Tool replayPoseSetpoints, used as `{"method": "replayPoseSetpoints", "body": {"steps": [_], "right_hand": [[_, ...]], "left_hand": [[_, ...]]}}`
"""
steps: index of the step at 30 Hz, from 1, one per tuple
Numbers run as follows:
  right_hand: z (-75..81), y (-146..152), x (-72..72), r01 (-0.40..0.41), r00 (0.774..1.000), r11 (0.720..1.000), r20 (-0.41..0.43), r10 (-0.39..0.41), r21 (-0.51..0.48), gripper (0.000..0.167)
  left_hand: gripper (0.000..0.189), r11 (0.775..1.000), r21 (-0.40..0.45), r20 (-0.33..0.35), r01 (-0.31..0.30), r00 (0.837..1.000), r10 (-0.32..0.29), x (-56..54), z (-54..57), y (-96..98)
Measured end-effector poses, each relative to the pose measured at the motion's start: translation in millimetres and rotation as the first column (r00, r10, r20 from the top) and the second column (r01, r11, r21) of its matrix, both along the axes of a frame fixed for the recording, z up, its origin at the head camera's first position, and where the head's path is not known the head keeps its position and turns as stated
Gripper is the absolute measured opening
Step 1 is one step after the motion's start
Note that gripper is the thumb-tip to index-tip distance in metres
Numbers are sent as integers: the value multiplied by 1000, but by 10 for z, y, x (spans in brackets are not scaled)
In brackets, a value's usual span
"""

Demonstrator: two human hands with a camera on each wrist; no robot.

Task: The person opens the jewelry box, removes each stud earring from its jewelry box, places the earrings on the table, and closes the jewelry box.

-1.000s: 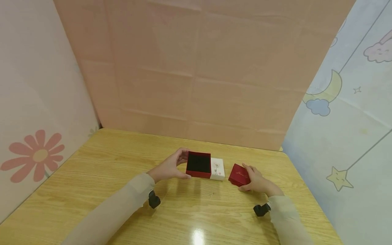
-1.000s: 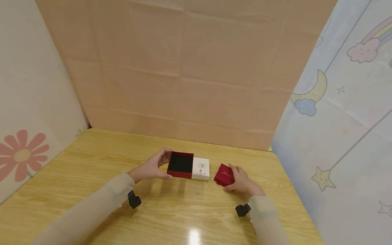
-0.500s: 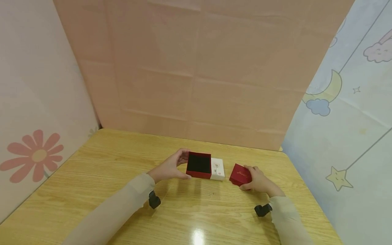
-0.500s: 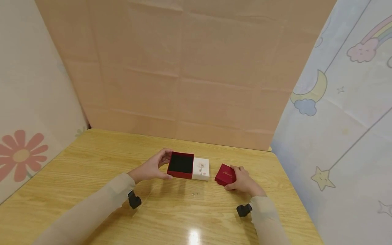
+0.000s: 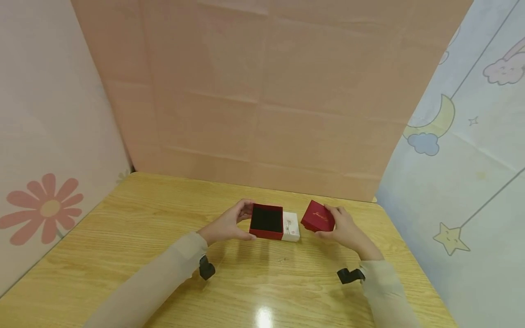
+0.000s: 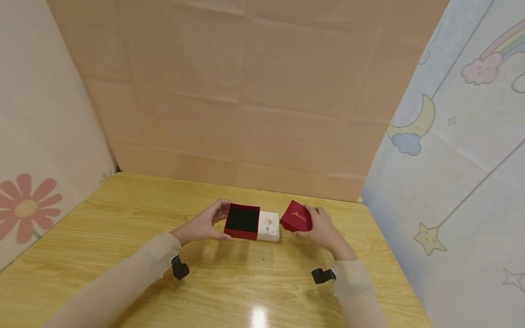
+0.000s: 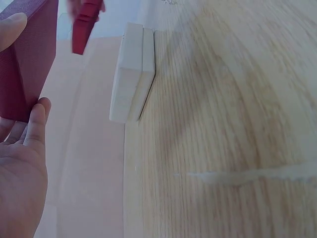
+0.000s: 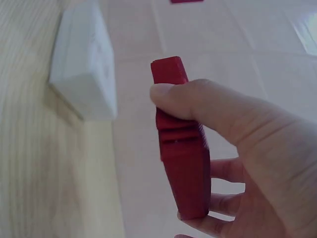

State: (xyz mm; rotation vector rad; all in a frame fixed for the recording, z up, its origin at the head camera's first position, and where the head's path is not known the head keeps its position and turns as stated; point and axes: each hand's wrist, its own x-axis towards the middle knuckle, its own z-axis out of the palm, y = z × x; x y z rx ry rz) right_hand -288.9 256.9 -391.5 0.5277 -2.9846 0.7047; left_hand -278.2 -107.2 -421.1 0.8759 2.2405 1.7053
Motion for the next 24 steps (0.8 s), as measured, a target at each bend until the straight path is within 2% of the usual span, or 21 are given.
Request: {"method": "replayPoseSetpoints", "body": {"steps": [5, 14, 19, 24], "right_hand": [[192, -148, 36, -46, 997, 999, -71, 44, -29, 89], [491, -397, 122, -132, 985, 984, -130, 117, -116, 87], [581, -539, 213, -192, 972, 974, -164, 170, -124, 86], [596, -671, 269, -259, 957, 956, -169, 235, -137, 84]], "left_hand": [[82, 1000, -4, -2, -3, 1000, 3, -9, -1, 6], [80, 1000, 6, -11, 5, 1000, -5, -18, 1, 14], [81, 1000, 21, -11, 16, 1000, -16, -18, 4, 29], [80, 999, 35, -22, 31, 999, -30, -29, -16, 44]]}}
